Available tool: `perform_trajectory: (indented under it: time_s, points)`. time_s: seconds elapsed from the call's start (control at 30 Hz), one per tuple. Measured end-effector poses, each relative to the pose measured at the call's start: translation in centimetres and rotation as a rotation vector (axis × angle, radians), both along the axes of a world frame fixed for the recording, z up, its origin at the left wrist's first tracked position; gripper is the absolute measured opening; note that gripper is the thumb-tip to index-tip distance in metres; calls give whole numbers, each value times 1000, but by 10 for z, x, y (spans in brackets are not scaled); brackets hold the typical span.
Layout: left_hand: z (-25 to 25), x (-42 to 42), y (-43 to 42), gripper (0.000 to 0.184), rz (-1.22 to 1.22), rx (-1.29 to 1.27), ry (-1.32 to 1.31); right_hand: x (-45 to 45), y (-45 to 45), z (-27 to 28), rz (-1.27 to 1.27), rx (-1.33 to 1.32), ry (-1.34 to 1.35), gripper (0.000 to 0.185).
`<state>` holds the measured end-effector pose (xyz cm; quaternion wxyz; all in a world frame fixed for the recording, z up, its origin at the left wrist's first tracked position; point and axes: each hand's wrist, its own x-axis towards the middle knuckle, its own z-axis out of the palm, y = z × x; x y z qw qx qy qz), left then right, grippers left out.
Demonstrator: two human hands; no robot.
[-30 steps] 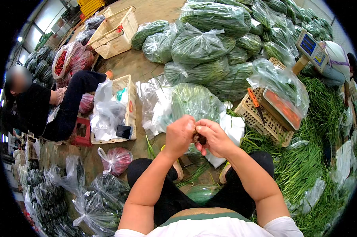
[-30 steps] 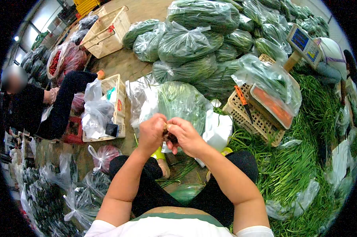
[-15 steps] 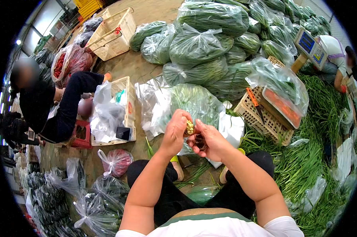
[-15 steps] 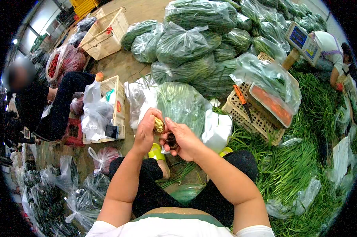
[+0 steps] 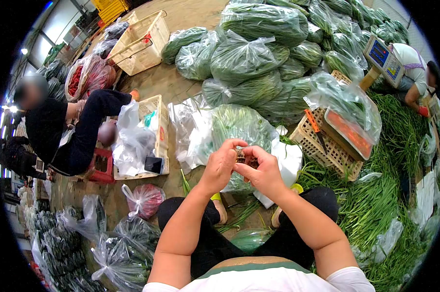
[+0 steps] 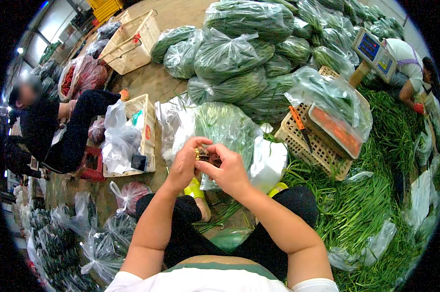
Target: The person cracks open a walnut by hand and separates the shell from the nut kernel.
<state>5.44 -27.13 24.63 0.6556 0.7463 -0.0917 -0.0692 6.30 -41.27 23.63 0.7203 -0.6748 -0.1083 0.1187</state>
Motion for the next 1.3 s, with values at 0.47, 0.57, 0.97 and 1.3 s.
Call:
perform_trajectory:
  time_s: [0.47,0.57,0.97,1.3]
  points:
    - [-6,2,-7,30,143,-34,-59,-3,4,1,33,-192,-314,19]
    - [-6,2,-7,31,147,19,-53,-2,2,1,65,-215,-319,18]
    - [-7,-1,-9,32,132,96,-56,6,-9,-10,225,-258,-452,11]
    - [-18,1,-11,30,145,30,-111,7,-14,5,380,-211,-36,18]
